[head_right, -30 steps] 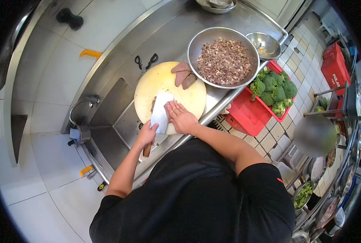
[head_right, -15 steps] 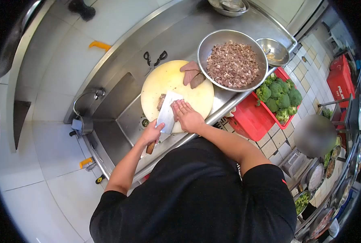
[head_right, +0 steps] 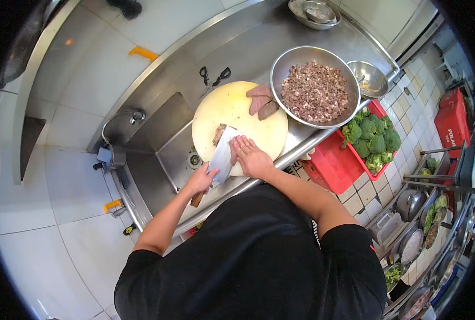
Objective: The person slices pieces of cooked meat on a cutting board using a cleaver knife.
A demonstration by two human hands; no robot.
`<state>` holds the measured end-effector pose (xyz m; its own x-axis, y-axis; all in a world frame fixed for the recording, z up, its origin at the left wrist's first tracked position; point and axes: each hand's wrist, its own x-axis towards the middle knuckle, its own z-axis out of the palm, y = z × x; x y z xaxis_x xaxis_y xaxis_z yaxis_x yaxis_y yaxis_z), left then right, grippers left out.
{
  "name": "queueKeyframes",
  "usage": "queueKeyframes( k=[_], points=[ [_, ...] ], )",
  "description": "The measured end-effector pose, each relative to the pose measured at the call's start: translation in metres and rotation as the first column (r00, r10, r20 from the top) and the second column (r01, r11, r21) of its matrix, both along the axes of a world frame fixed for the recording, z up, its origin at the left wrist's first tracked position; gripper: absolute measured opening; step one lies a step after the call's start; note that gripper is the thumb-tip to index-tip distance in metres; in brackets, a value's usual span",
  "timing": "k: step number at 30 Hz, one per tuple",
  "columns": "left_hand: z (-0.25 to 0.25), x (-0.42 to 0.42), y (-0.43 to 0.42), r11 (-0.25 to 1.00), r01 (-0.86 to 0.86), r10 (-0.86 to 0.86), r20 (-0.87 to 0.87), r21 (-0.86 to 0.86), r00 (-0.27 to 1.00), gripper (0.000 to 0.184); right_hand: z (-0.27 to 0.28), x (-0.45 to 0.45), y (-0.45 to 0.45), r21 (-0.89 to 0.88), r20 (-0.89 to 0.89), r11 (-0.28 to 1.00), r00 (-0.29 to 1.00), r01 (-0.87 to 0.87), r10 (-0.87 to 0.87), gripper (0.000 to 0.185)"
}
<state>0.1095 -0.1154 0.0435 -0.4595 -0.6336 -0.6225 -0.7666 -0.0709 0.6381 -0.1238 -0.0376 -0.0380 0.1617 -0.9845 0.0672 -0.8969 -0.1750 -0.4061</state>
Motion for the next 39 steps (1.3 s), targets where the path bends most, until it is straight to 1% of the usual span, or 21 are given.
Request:
queueKeyframes(
  k=[2, 5, 8, 10, 12, 13, 16, 17, 18, 20, 21, 24, 25, 27, 29, 31, 32, 33, 36, 37, 39],
  points=[
    [-0.021, -0.008, -0.006, 0.998, -0.045, 0.046, -0.032, 0.037, 0.998, 0.035, -0.005, 0.004, 0.003, -0.014, 0.005, 1.0, 1.0, 0.007, -0.007, 0.06],
    [-0.004, -0.019, 0.001, 0.999, -0.05, 0.05, 0.059, -0.01, 0.997, 0.036, -0.006, -0.002, 0.002, -0.067, 0.021, 0.998, 1.0, 0.013, -0.012, 0.058],
    [0.002, 0.007, 0.013, 0.997, 0.029, -0.027, 0.028, -0.067, 0.999, 0.037, 0.001, -0.004, 0.003, -0.065, 0.059, 0.998, 0.998, -0.027, 0.03, 0.057],
    [-0.006, 0.007, 0.017, 0.991, 0.011, -0.008, 0.024, -0.13, 1.0, 0.038, -0.004, -0.006, 0.004, -0.122, 0.094, 0.992, 0.995, -0.02, 0.032, 0.057],
    [-0.028, -0.002, 0.016, 0.983, -0.002, 0.008, 0.034, -0.182, 0.999, 0.037, -0.008, -0.005, 0.003, -0.152, 0.153, 0.988, 0.988, 0.014, 0.01, 0.057],
    [-0.035, -0.006, 0.016, 0.981, -0.004, 0.014, 0.051, -0.193, 0.999, 0.037, -0.009, -0.005, 0.002, -0.229, 0.255, 0.968, 0.966, 0.104, -0.044, 0.06],
    [-0.041, -0.018, 0.013, 0.97, -0.01, 0.032, 0.087, -0.242, 0.996, 0.037, 0.01, -0.012, -0.008, -0.122, 0.428, 0.971, 0.894, 0.205, -0.135, 0.064],
    [-0.039, -0.019, 0.014, 0.966, -0.002, 0.03, 0.102, -0.257, 0.994, 0.037, 0.013, -0.012, -0.016, -0.175, 0.488, 0.961, 0.866, 0.216, -0.106, 0.051],
    [-0.036, -0.021, 0.014, 0.962, 0.009, 0.023, 0.113, -0.274, 0.993, 0.037, 0.016, -0.014, -0.022, -0.086, 0.474, 0.983, 0.875, 0.162, -0.103, 0.044],
    [-0.024, -0.026, 0.018, 0.974, -0.021, 0.05, 0.126, -0.225, 0.991, 0.041, 0.024, -0.019, -0.029, 0.102, 0.438, 0.992, 0.893, 0.069, -0.107, 0.03],
    [-0.015, -0.029, 0.019, 0.979, -0.038, 0.066, 0.132, -0.202, 0.989, 0.043, 0.029, -0.022, -0.031, 0.118, 0.468, 0.993, 0.881, 0.022, -0.076, 0.015],
    [-0.004, -0.031, 0.02, 0.976, -0.009, 0.046, 0.166, -0.217, 0.985, 0.044, 0.032, -0.033, -0.03, 0.005, 0.426, 0.996, 0.901, -0.093, 0.082, 0.014],
    [-0.004, -0.03, 0.021, 0.966, 0.015, 0.029, 0.167, -0.257, 0.985, 0.042, 0.032, -0.036, -0.027, 0.033, 0.401, 0.994, 0.912, -0.103, 0.082, 0.011],
    [-0.005, -0.027, 0.025, 0.943, 0.059, -0.001, 0.173, -0.327, 0.985, 0.04, 0.034, -0.041, -0.024, 0.005, 0.381, 0.994, 0.92, -0.107, 0.097, 0.01],
    [0.0, -0.018, 0.032, 0.956, 0.095, -0.04, 0.198, -0.278, 0.979, 0.039, 0.032, -0.041, -0.019, -0.036, 0.361, 0.994, 0.926, -0.105, 0.111, 0.009],
    [0.013, -0.006, 0.046, 0.97, 0.105, -0.052, 0.233, -0.22, 0.971, 0.038, 0.025, -0.041, -0.02, -0.083, 0.364, 0.994, 0.926, -0.077, 0.102, 0.01],
    [0.014, -0.002, 0.051, 0.972, 0.095, -0.048, 0.216, -0.214, 0.975, 0.038, 0.022, -0.039, -0.02, -0.104, 0.372, 0.992, 0.923, -0.068, 0.102, 0.01],
    [0.014, 0.003, 0.054, 0.974, 0.086, -0.042, 0.204, -0.211, 0.978, 0.038, 0.022, -0.037, -0.019, -0.105, 0.393, 0.994, 0.918, -0.017, 0.057, 0.01],
    [0.013, 0.006, 0.056, 0.971, 0.078, -0.033, 0.198, -0.224, 0.98, 0.037, 0.022, -0.033, -0.011, -0.016, 0.472, 0.993, 0.876, 0.115, -0.094, 0.011],
    [0.013, 0.004, 0.055, 0.971, 0.077, -0.032, 0.195, -0.226, 0.98, 0.037, 0.011, -0.038, -0.01, -0.116, 0.474, 0.987, 0.88, 0.107, -0.039, 0.009],
    [0.011, -0.001, 0.051, 0.973, 0.065, -0.024, 0.185, -0.223, 0.982, 0.036, 0.022, -0.041, -0.005, 0.037, 0.629, 0.977, 0.755, 0.21, -0.186, 0.01]
  ],
)
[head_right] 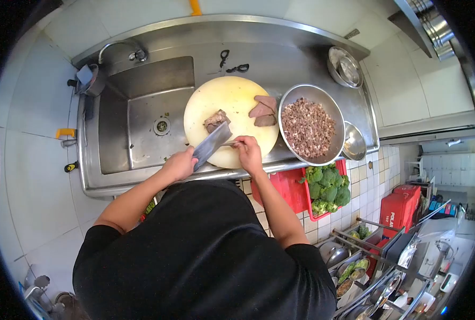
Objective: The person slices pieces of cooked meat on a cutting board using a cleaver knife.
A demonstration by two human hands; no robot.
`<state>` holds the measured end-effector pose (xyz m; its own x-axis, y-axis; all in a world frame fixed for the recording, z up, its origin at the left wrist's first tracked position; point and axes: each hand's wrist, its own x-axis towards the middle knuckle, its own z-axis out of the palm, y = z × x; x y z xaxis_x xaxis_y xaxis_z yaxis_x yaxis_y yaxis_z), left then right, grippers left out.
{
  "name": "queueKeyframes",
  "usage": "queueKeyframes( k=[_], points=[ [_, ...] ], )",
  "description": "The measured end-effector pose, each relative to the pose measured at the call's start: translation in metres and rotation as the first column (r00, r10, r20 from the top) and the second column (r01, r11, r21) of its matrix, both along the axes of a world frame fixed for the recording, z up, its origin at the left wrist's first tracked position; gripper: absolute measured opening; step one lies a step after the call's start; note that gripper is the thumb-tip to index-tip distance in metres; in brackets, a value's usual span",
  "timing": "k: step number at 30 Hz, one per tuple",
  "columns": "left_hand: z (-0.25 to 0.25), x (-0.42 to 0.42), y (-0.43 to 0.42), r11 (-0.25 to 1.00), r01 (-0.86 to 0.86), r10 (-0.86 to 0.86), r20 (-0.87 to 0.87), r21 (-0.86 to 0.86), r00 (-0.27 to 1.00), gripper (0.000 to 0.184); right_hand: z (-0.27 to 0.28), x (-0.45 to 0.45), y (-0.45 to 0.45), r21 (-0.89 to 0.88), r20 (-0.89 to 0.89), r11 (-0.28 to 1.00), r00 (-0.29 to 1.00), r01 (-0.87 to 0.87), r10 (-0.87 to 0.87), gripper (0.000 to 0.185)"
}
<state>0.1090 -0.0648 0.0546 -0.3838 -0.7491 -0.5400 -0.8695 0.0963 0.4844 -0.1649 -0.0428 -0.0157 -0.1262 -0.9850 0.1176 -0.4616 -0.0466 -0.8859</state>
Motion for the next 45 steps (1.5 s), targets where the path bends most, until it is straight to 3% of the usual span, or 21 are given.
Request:
queueKeyframes(
  k=[2, 5, 6, 7, 10, 13, 14, 15, 17, 20, 26, 29, 30, 33, 36, 39, 42, 45],
  points=[
    [-0.005, -0.002, -0.004, 1.0, -0.016, 0.016, -0.021, -0.015, 1.0, 0.035, 0.021, -0.012, -0.007, 0.156, 0.208, 0.986, 0.974, 0.057, -0.09, 0.013],
    [-0.012, -0.002, -0.01, 0.999, -0.033, 0.031, -0.056, -0.037, 0.998, 0.034, 0.039, -0.057, -0.051, -0.012, -0.254, 0.999, 0.967, 0.031, -0.033, 0.015],
    [-0.021, 0.001, -0.015, 0.997, -0.023, 0.018, -0.08, -0.071, 0.997, 0.035, 0.047, -0.06, -0.06, -0.167, -0.402, 0.984, 0.907, 0.063, -0.127, 0.017],
    [-0.025, 0.005, -0.02, 0.994, -0.009, -0.001, -0.102, -0.106, 0.995, 0.036, 0.065, -0.056, -0.064, -0.333, -0.628, 0.939, 0.724, 0.081, -0.286, 0.017],
    [-0.012, 0.018, -0.034, 0.97, -0.236, 0.212, -0.284, -0.052, 0.935, 0.035, 0.057, -0.047, -0.062, -0.249, -0.498, 0.965, 0.845, 0.076, -0.195, 0.023],
    [0.011, 0.023, -0.049, 0.909, -0.342, 0.405, -0.309, 0.239, 0.86, 0.034, 0.019, 0.001, -0.028, -0.16, -0.405, 0.987, 0.913, -0.029, -0.039, 0.035],
    [0.001, 0.022, -0.051, 0.903, -0.35, 0.422, -0.356, 0.249, 0.834, 0.032, 0.011, 0.018, -0.019, -0.146, -0.404, 0.988, 0.914, -0.051, -0.013, 0.039],
    [-0.002, 0.019, -0.052, 0.903, -0.346, 0.421, -0.357, 0.256, 0.834, 0.031, 0.002, 0.033, -0.015, -0.197, -0.427, 0.978, 0.904, -0.066, -0.025, 0.045],
    [-0.005, 0.01, -0.051, 0.902, -0.335, 0.417, -0.352, 0.271, 0.838, 0.029, -0.006, 0.048, -0.012, -0.095, -0.352, 0.995, 0.936, -0.018, -0.016, 0.046],
    [-0.004, 0.001, -0.051, 0.892, -0.354, 0.438, -0.34, 0.282, 0.832, 0.031, -0.004, 0.054, -0.023, -0.193, -0.336, 0.981, 0.941, -0.017, -0.049, 0.048],
    [-0.003, -0.001, -0.053, 0.871, -0.366, 0.471, -0.351, 0.327, 0.809, 0.031, 0.001, 0.041, -0.046, 0.174, -0.338, 0.983, 0.941, 0.061, 0.002, 0.056],
    [-0.006, 0.0, -0.055, 0.883, -0.305, 0.431, -0.356, 0.358, 0.829, 0.032, 0.003, 0.029, -0.044, 0.242, -0.266, 0.97, 0.961, -0.01, 0.076, 0.056],
    [-0.009, 0.001, -0.056, 0.884, -0.28, 0.418, -0.361, 0.375, 0.834, 0.032, 0.003, 0.028, -0.039, 0.175, -0.267, 0.984, 0.963, 0.014, 0.034, 0.042],
    [-0.014, 0.002, -0.064, 0.888, -0.223, 0.378, -0.362, 0.403, 0.852, 0.031, 0.008, 0.016, -0.03, 0.117, -0.184, 0.986, 0.973, -0.12, 0.141, 0.026],
    [-0.012, 0.004, -0.076, 0.915, -0.159, 0.299, -0.357, 0.372, 0.885, 0.031, 0.02, 0.008, -0.024, 0.129, -0.035, 0.969, 0.975, -0.212, 0.218, 0.016],
    [-0.007, 0.003, -0.081, 0.902, -0.152, 0.318, -0.383, 0.405, 0.867, 0.03, 0.044, -0.005, -0.027, 0.218, 0.018, 0.919, 0.943, -0.329, 0.333, 0.017],
    [-0.008, 0.0, -0.081, 0.873, -0.135, 0.343, -0.393, 0.469, 0.853, 0.031, 0.047, -0.014, -0.041, 0.303, -0.066, 0.852, 0.883, -0.426, 0.465, 0.021],
    [-0.013, -0.009, -0.073, 0.875, -0.144, 0.34, -0.374, 0.462, 0.863, 0.031, 0.025, -0.002, -0.039, 0.211, -0.199, 0.93, 0.918, -0.302, 0.344, 0.022]
  ],
)
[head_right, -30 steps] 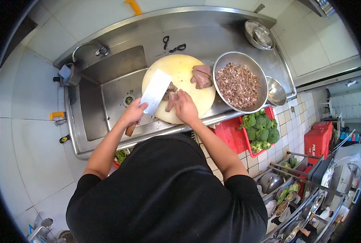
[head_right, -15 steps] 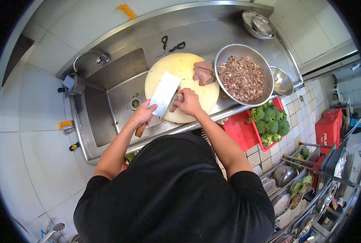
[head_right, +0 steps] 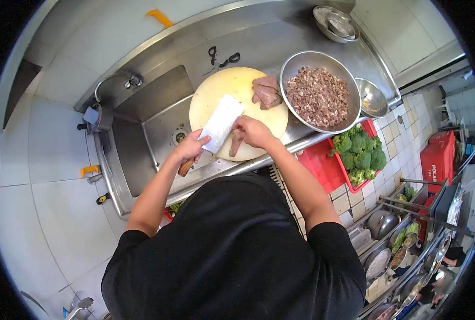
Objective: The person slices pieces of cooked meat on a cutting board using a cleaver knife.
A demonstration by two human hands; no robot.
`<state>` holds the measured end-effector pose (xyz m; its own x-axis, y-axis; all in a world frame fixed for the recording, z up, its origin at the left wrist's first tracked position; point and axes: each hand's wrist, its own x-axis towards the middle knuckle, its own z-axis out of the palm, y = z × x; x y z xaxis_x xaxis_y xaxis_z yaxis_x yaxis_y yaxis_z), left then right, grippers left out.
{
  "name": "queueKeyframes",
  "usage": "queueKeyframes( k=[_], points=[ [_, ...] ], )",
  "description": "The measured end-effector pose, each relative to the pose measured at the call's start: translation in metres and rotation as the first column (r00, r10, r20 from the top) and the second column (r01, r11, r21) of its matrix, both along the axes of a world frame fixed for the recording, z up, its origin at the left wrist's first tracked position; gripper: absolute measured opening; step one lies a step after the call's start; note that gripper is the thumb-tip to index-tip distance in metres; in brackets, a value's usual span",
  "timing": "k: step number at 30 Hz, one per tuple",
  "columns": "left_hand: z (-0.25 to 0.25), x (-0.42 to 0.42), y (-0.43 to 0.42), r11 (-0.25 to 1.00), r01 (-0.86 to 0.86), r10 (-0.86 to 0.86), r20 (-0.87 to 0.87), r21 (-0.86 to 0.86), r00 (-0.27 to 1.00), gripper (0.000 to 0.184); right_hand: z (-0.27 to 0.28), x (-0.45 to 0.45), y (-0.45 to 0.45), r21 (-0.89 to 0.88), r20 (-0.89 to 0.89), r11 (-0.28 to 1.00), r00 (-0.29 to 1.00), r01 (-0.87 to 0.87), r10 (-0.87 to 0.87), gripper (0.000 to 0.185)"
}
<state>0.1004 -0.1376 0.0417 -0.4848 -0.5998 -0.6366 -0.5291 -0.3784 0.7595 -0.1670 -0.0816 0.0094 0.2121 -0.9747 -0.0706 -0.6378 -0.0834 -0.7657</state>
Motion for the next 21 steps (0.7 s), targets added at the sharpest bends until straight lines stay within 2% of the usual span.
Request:
queueKeyframes(
  k=[1, 4, 5, 8, 11, 14, 18, 21],
  points=[
    [-0.003, 0.0, 0.002, 1.0, -0.01, 0.01, 0.008, -0.003, 1.0, 0.031, -0.011, 0.004, 0.004, -0.077, -0.019, 0.997, 0.999, 0.028, -0.029, 0.025],
    [0.001, 0.003, 0.006, 0.997, -0.064, 0.064, 0.0, 0.043, 0.998, 0.03, -0.018, 0.02, 0.025, -0.078, 0.082, 0.945, 0.947, 0.318, -0.312, 0.025],
    [0.0, 0.005, 0.007, 0.997, -0.067, 0.067, -0.004, 0.038, 0.998, 0.03, -0.02, 0.02, 0.031, -0.049, 0.075, 0.963, 0.963, 0.264, -0.26, 0.031],
    [-0.002, 0.006, 0.004, 0.994, -0.086, 0.086, -0.009, 0.066, 0.996, 0.03, -0.023, 0.031, 0.046, -0.315, -0.088, 0.928, 0.968, 0.198, -0.236, 0.04],
    [0.0, 0.005, 0.001, 0.996, -0.064, 0.063, 0.009, 0.067, 0.998, 0.031, -0.028, 0.039, 0.06, -0.463, -0.122, 0.883, 0.98, 0.082, -0.155, 0.054],
    [0.006, -0.003, 0.004, 0.999, -0.043, 0.044, 0.077, -0.014, 0.996, 0.031, -0.033, 0.043, 0.076, -0.345, -0.324, 0.935, 0.945, -0.078, -0.04, 0.063],
    [0.012, -0.014, 0.001, 0.974, 0.036, 0.018, 0.235, -0.224, 0.972, 0.032, -0.041, 0.04, 0.078, -0.276, -0.41, 0.952, 0.912, -0.131, 0.007, 0.069],
    [0.011, -0.019, -0.003, 0.968, 0.034, 0.024, 0.227, -0.249, 0.974, 0.03, -0.043, 0.038, 0.082, -0.279, -0.47, 0.948, 0.883, -0.153, 0.004, 0.069]
  ],
)
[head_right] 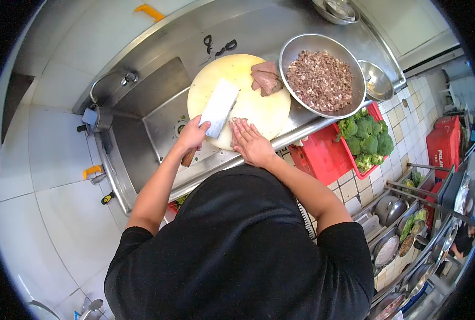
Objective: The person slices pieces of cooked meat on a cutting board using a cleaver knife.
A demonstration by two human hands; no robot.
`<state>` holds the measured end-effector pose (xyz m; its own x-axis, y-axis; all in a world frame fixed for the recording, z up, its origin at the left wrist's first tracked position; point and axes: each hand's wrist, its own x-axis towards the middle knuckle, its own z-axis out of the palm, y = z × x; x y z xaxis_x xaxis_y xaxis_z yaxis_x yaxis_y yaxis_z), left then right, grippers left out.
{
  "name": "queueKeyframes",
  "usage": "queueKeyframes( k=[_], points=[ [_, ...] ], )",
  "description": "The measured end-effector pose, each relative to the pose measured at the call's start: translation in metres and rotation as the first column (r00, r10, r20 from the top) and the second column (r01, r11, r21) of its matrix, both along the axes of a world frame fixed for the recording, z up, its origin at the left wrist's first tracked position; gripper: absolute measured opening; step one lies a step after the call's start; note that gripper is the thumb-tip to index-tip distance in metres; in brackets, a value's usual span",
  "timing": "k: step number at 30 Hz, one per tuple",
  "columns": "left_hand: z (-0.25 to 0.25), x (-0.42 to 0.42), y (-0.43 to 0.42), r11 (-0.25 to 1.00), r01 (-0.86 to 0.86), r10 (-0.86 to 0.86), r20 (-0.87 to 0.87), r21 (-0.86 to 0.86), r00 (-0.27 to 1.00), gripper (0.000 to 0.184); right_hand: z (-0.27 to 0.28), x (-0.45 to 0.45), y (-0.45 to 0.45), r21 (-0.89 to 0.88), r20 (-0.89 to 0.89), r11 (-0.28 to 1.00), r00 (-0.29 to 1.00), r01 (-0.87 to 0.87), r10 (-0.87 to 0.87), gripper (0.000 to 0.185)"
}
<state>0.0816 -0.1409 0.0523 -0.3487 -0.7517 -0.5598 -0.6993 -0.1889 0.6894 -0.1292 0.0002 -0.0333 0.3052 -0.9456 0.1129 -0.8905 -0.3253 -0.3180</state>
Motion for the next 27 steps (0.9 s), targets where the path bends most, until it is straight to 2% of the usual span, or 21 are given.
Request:
queueKeyframes(
  k=[5, 9, 12, 13, 15, 18, 21, 24, 27],
  points=[
    [0.005, 0.005, 0.002, 0.997, 0.061, -0.062, 0.042, 0.043, 0.997, 0.03, 0.001, -0.004, 0.004, 0.02, -0.013, 1.0, 1.0, 0.002, -0.002, 0.067],
    [0.014, 0.011, 0.004, 0.996, 0.085, -0.084, 0.086, -0.001, 0.993, 0.031, 0.0, -0.006, 0.005, 0.019, -0.004, 1.0, 1.0, 0.001, -0.001, 0.066],
    [0.001, 0.012, 0.005, 0.991, 0.136, -0.134, 0.106, -0.01, 0.985, 0.03, 0.002, -0.005, 0.003, -0.045, 0.078, 0.999, 0.997, 0.026, -0.023, 0.063],
    [-0.002, 0.014, 0.006, 0.992, 0.12, -0.117, 0.086, -0.028, 0.989, 0.029, 0.002, -0.004, 0.0, 0.019, 0.221, 0.994, 0.969, 0.107, -0.109, 0.062],
    [0.004, 0.013, 0.012, 0.994, 0.089, -0.086, 0.041, -0.064, 0.995, 0.029, 0.006, -0.004, -0.014, 0.176, 0.468, 0.955, 0.834, 0.237, -0.293, 0.061],
    [0.012, 0.019, 0.014, 0.993, -0.106, 0.102, -0.07, -0.051, 0.992, 0.028, 0.016, 0.001, -0.044, 0.051, 0.426, 0.942, 0.846, 0.331, -0.32, 0.062],
    [0.01, 0.035, 0.005, 0.976, -0.22, 0.216, -0.184, 0.0, 0.959, 0.027, 0.031, -0.009, -0.07, 0.337, 0.296, 0.921, 0.906, 0.196, -0.302, 0.058],
    [0.002, 0.051, 0.004, 0.963, -0.269, 0.269, -0.214, 0.03, 0.939, 0.025, 0.035, -0.018, -0.084, 0.44, 0.355, 0.895, 0.901, 0.073, -0.249, 0.044],
    [-0.008, 0.058, 0.011, 0.958, -0.274, 0.286, -0.24, 0.083, 0.928, 0.025, 0.025, -0.013, -0.092, 0.169, 0.497, 0.98, 0.85, 0.101, -0.173, 0.032]
  ],
)
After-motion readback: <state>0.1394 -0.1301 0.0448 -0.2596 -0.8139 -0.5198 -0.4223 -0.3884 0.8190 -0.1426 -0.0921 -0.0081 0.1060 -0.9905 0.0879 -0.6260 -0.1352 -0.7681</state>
